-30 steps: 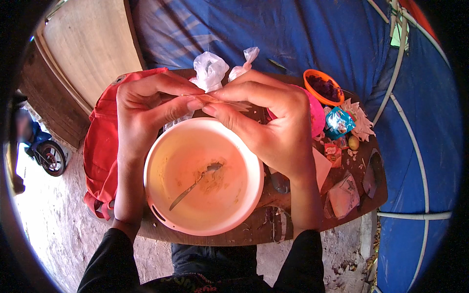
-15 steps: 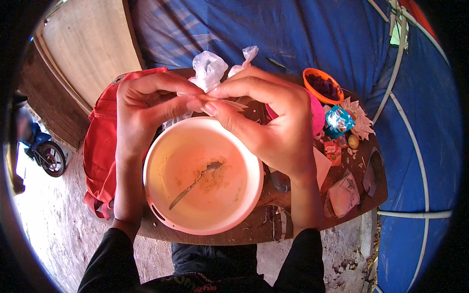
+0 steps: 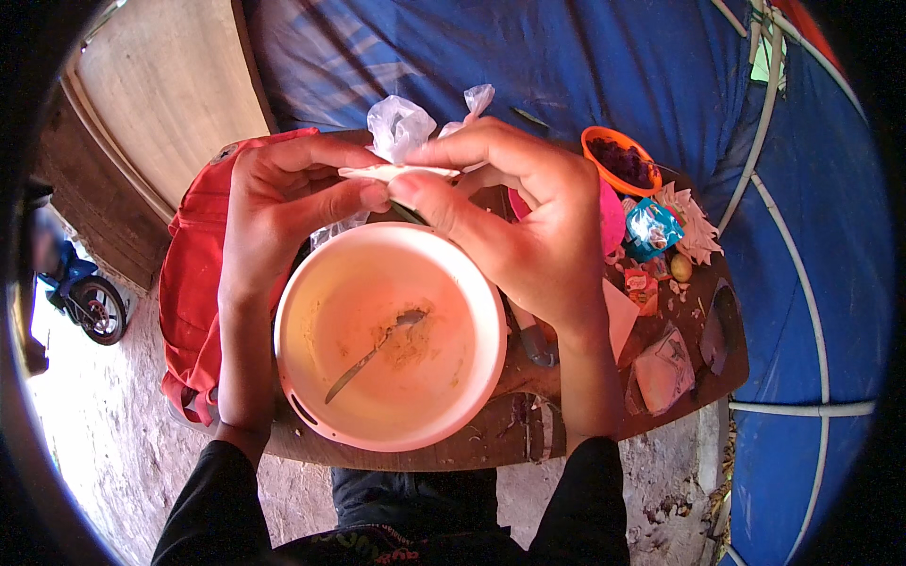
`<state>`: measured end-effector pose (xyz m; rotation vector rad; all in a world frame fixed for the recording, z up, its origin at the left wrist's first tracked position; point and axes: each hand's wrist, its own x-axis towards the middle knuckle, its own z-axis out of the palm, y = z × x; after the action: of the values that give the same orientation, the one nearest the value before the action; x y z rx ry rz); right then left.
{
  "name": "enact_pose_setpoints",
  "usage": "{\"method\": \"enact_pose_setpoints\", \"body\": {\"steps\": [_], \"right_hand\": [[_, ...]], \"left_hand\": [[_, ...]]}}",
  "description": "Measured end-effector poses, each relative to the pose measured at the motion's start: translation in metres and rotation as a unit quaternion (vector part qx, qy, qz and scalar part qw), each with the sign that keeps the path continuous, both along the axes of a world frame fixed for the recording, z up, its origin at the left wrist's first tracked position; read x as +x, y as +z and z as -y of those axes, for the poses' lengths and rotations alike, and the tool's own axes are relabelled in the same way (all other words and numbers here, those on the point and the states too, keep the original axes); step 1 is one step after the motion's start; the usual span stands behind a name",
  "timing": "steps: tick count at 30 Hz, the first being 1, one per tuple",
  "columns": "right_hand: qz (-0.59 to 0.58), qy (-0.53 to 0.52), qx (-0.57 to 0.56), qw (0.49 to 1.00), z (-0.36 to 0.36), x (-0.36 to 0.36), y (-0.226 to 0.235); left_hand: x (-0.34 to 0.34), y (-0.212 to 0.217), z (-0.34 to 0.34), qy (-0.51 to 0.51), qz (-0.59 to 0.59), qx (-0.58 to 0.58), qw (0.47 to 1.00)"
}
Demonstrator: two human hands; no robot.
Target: The person uses a knife to scoop a brown paste from a bowl and spreads it onto small triangular wrappers. They then fold the wrappers into sealed packets and place them on the table. The process is repeated multiple times with consistent hand movements.
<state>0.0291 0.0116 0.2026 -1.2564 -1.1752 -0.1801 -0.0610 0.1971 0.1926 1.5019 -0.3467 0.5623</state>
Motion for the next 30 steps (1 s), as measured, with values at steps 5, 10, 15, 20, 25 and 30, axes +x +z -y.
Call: {"method": "enact_pose_setpoints", "body": {"steps": [5, 10, 15, 20, 25, 30], "right_hand": [[-0.019, -0.036, -0.107, 0.993, 0.003, -0.005, 0.002], [0.084, -0.085, -0.125, 0.985, 0.005, -0.002, 0.001], [0.111, -0.074, -0.101, 0.986, 0.003, 0.001, -0.001], [0.101, -0.076, -0.086, 0.988, 0.000, -0.001, 0.002], [0.032, -0.078, -0.014, 0.996, -0.007, 0.002, -0.006], [0.083, -0.051, -0.014, 0.995, -0.003, 0.007, -0.005]], "left_hand": [[0.004, -0.003, -0.001, -0.053, -0.029, -0.078, 0.995], [0.007, -0.005, 0.001, 0.040, 0.048, 0.093, 0.994], [0.008, -0.005, 0.000, 0.028, 0.062, 0.061, 0.996], [0.006, -0.005, -0.003, 0.039, 0.054, 0.049, 0.997], [0.005, -0.005, -0.002, 0.037, 0.057, 0.002, 0.998], [0.002, -0.006, -0.003, 0.102, 0.014, 0.009, 0.995]]}}
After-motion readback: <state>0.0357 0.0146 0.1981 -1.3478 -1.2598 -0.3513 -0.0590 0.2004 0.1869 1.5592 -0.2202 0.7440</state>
